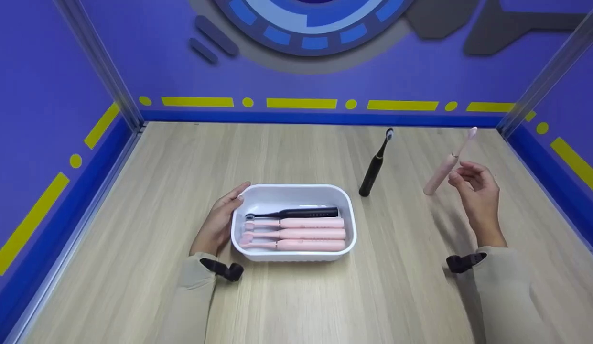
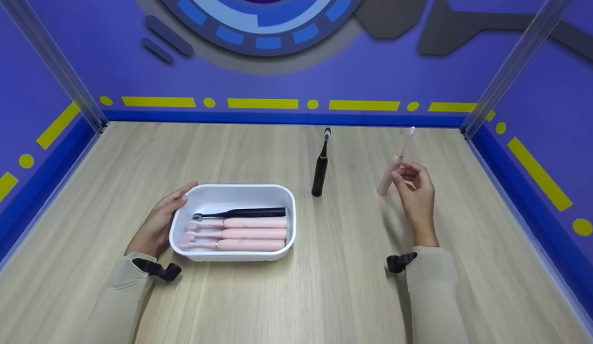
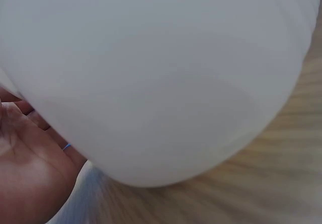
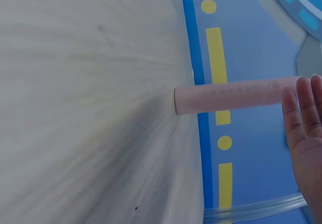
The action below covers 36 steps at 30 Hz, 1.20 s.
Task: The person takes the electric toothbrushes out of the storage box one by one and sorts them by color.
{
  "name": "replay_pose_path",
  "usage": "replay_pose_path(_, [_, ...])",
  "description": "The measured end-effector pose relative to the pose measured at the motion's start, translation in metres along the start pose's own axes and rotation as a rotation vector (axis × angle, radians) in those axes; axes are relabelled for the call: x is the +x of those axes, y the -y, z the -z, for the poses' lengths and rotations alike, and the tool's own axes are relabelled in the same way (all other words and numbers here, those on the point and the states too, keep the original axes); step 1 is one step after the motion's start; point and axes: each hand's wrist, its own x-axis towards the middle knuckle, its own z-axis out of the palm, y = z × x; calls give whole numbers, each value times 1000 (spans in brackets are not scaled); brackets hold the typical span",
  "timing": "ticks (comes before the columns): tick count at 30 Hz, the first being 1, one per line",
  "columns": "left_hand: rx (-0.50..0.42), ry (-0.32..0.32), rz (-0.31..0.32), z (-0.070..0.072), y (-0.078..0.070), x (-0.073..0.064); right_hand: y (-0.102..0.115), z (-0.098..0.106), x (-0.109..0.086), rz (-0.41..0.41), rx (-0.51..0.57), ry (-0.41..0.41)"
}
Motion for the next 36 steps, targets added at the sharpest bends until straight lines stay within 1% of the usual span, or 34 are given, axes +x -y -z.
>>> replay_pose_path(4, [-8, -1, -4, -1, 0, 0, -2, -5, 0, 44, -64, 26])
replay_pose_path(8, [-3, 1, -5, -1, 0, 0, 2, -13, -1, 128, -129, 81])
replay_pose_path(10, [-1, 6, 2, -1, 0, 0, 6, -19, -2, 181, -130, 121])
replay_pose_path(11, [1, 7, 5, -1, 0, 0, 7, -22, -2, 203, -112, 146])
replay_pose_path(12, [4, 9, 8, -1, 0, 0, 9, -25, -3, 218, -87, 169])
replay_pose_path(14, [3, 11, 11, 0, 0, -1, 14, -32, -4, 248, -78, 215])
replay_pose_path(16, [-1, 10, 12, -1, -1, -1, 19, -39, -5, 262, -74, 258])
replay_pose_path(17, [0, 8, 11, -1, -1, -1, 21, -42, -6, 261, -75, 274])
replay_pose_path(20, [-6, 3, 11, -1, -1, -2, 29, -52, -10, 262, -141, 309])
replay_pose_path(23, [-10, -4, 14, -1, -1, -2, 37, -62, -13, 260, -148, 358])
replay_pose_path(26, [-13, -6, 15, -1, -1, -2, 43, -69, -15, 262, -130, 463])
replay_pose_path(29, [-18, -10, 21, -1, -1, -1, 48, -75, -17, 251, -128, 598])
replay_pose_path(33, [-1, -13, 24, -1, -1, 0, 53, -86, -20, 207, -201, 742])
replay_pose_path(36, [17, -18, 33, -1, -2, 0, 57, -95, -21, 171, -258, 815])
